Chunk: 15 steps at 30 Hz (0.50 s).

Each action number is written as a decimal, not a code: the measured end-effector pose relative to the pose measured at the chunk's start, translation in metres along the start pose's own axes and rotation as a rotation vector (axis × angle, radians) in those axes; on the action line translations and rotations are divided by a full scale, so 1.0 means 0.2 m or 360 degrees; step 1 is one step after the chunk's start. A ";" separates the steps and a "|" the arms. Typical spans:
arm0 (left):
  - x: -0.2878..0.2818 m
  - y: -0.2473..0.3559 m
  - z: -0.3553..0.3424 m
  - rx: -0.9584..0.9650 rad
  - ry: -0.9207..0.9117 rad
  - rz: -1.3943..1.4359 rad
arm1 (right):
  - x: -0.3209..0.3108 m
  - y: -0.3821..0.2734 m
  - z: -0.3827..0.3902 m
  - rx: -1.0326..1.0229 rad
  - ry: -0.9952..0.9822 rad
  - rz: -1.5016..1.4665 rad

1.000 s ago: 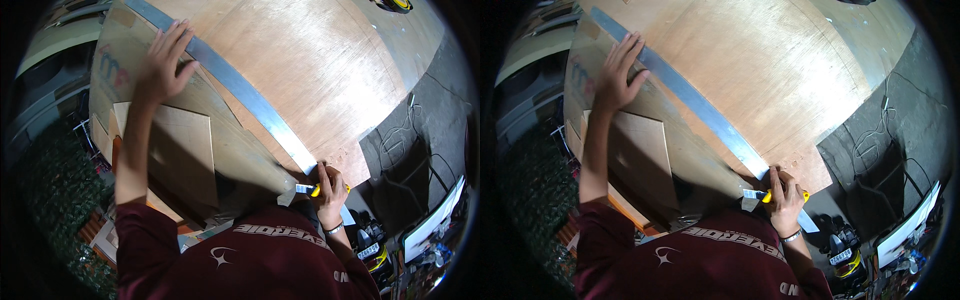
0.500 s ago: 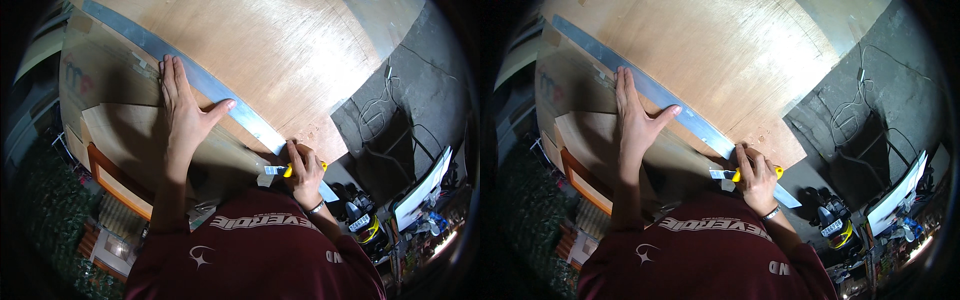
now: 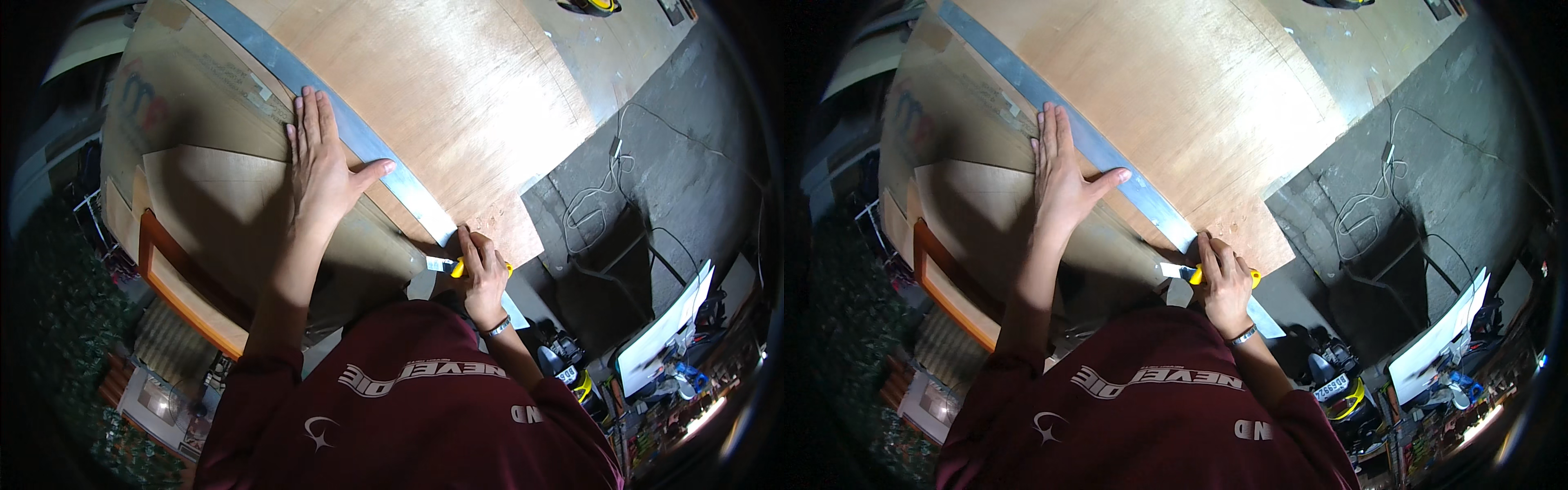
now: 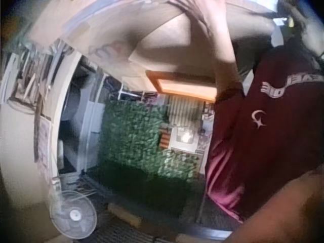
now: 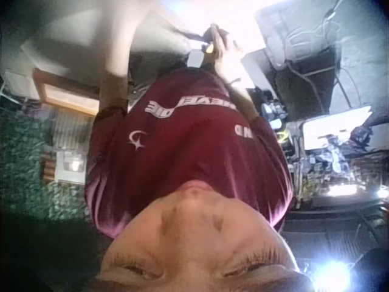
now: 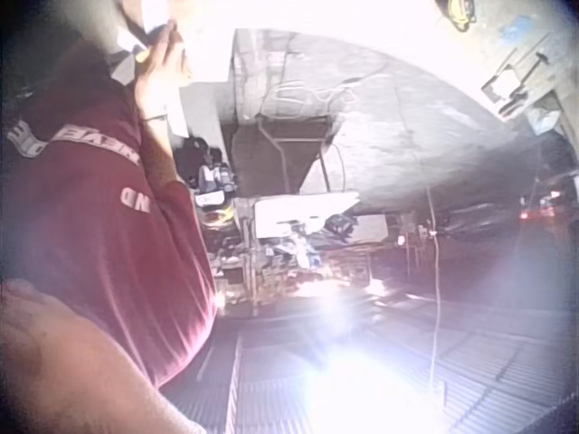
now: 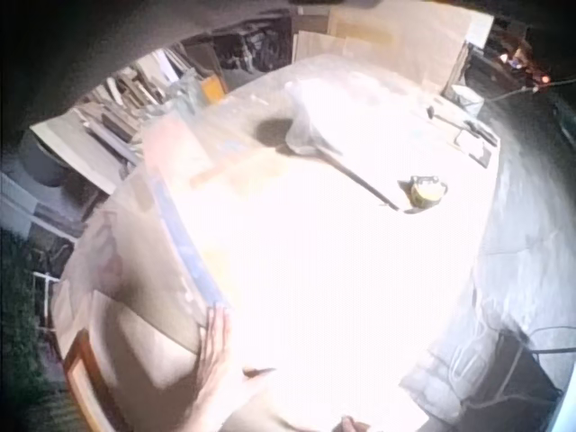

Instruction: The person uses a metal ruler and a utility knife to score and cut a large sheet of plywood on a workbench. They repeatedly align the ruler, score the wood along the edge, and separate cut pieces.

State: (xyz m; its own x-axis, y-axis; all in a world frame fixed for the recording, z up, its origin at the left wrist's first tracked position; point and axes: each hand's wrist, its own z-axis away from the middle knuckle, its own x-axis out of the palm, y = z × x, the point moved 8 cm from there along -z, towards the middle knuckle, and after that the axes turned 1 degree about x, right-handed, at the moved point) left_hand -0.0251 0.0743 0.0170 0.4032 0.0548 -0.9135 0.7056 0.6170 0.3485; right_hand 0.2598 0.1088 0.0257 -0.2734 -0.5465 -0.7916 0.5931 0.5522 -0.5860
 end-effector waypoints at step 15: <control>0.00 0.00 -0.01 -0.0216 -0.0177 -0.0066 | -0.10 -0.46 -0.84 -0.0280 -0.0234 -0.0248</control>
State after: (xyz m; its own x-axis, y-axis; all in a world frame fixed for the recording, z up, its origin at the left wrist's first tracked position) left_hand -0.0257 0.0758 0.0165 0.4429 -0.0554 -0.8949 0.6408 0.7176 0.2727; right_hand 0.0823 0.1742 0.0660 -0.2306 -0.7115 -0.6637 0.4082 0.5485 -0.7298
